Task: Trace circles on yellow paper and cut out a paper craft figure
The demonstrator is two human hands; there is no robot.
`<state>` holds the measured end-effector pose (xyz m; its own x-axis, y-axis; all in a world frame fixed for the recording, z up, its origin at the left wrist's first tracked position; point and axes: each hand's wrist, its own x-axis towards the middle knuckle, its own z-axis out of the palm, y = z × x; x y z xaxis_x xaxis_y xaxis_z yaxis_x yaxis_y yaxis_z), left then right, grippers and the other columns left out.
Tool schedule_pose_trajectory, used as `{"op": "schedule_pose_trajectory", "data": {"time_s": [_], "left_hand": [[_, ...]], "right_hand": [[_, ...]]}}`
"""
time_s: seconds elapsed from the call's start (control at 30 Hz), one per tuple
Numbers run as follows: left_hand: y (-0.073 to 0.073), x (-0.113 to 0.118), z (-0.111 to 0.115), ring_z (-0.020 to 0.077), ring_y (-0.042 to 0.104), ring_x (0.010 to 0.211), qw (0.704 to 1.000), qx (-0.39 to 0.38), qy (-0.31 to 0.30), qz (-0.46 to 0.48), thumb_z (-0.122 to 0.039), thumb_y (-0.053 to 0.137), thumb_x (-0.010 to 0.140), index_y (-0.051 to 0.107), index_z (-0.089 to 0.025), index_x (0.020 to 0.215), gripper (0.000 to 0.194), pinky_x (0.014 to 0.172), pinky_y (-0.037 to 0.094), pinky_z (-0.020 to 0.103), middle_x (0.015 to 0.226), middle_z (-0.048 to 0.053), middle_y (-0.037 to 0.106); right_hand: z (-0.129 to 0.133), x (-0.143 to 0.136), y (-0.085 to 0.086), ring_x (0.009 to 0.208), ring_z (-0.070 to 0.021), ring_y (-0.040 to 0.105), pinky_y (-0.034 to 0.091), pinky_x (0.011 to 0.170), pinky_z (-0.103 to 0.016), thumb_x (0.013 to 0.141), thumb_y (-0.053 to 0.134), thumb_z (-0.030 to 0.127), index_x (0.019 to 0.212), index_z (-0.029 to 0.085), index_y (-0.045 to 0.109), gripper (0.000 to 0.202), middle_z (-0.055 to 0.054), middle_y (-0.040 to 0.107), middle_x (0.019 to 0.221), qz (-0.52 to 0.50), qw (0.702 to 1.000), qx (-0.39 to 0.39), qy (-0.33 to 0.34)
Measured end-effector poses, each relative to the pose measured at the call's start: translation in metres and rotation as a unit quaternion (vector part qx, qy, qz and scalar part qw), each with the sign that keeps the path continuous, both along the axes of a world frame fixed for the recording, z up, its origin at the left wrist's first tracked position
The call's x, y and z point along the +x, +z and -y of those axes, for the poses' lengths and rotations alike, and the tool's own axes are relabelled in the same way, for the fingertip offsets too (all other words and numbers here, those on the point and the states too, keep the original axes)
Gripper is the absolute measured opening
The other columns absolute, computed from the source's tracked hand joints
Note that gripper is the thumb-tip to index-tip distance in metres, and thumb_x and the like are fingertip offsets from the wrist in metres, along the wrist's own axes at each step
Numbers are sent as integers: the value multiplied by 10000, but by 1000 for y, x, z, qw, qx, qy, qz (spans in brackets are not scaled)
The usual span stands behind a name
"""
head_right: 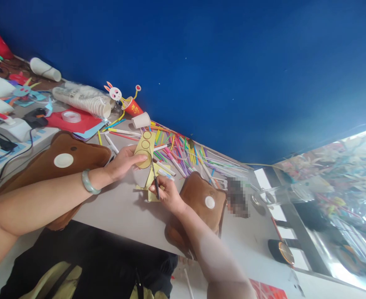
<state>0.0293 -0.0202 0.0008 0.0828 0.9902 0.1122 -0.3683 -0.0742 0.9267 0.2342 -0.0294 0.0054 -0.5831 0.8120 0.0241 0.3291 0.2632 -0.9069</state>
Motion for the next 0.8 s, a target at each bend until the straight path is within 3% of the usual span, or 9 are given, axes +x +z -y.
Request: {"op": "schedule_pose_trajectory", "data": {"time_s": [0.8], "left_hand": [[0,-1,-1,81,436,520,1000,1,27,-11,-352,717,777,546,-169,718,257,473,320,214,607,-27,519]], "right_hand": [[-3,3,3,619,-124,410,339,591,-274,740,645,783,642,182,529,620,18,485,627,29,999,-20,1]]}}
